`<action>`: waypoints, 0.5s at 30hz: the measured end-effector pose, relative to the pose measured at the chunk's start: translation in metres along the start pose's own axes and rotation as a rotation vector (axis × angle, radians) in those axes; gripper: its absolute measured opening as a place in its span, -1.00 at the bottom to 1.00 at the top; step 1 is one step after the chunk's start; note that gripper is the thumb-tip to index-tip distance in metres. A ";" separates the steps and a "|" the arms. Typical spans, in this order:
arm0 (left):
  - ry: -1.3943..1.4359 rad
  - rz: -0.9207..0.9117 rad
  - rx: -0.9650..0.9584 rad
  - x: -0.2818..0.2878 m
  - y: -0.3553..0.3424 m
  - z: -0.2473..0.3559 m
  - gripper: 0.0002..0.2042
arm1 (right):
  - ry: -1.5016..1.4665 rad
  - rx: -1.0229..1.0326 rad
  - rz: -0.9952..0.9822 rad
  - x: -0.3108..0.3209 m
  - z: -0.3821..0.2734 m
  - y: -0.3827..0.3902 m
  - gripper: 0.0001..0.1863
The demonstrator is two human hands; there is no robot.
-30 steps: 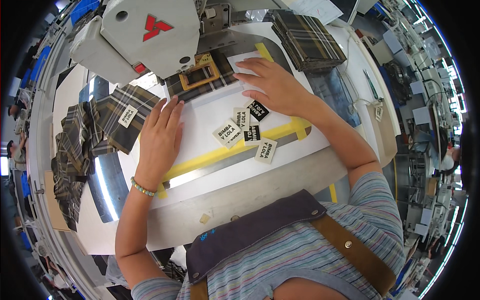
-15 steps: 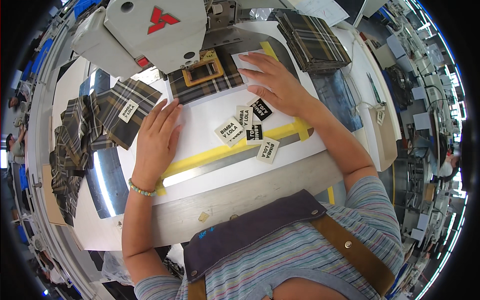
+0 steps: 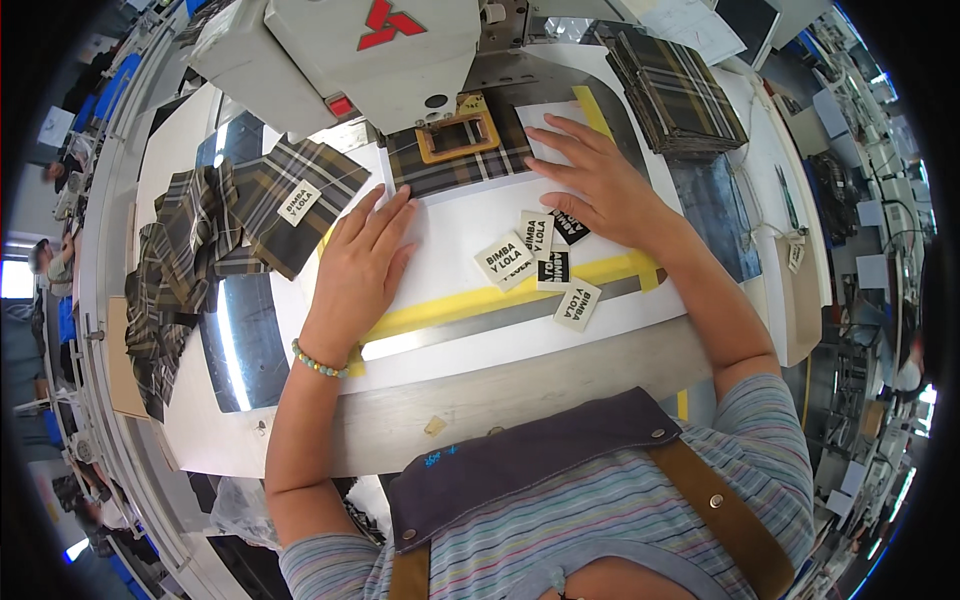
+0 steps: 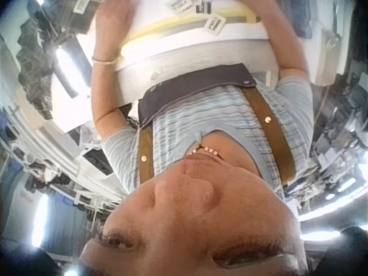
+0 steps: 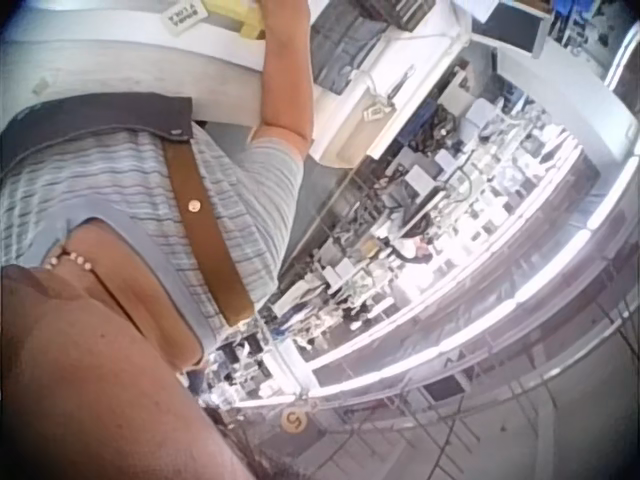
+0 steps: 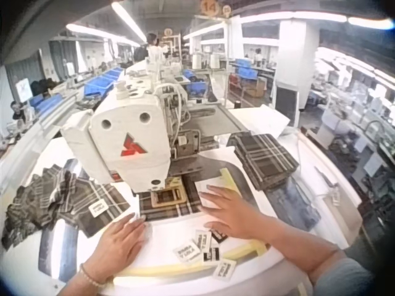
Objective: The person uses a sewing machine to attach small rectangular brand labels to plaid fabric pieces. They repeatedly pick up a fabric piece, place a label on it, and guide it under the sewing machine needle to stitch the label in place before moving the finished piece to a stack.
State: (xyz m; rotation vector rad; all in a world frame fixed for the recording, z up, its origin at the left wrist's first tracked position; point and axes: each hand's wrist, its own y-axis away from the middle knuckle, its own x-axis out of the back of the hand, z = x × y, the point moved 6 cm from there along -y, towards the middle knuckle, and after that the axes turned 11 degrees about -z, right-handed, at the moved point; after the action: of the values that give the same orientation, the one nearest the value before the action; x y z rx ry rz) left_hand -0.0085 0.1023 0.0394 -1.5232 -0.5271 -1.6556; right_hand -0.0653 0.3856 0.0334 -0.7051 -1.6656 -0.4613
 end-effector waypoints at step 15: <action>-0.037 -0.042 0.040 -0.006 0.000 -0.004 -0.55 | 0.045 0.055 -0.066 -0.007 0.000 0.001 -0.24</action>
State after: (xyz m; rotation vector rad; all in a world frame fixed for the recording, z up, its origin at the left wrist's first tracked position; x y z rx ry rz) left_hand -0.0116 0.1013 0.0330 -1.5254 -0.6124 -1.6422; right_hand -0.0635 0.3849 0.0260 -0.5962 -1.6574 -0.4729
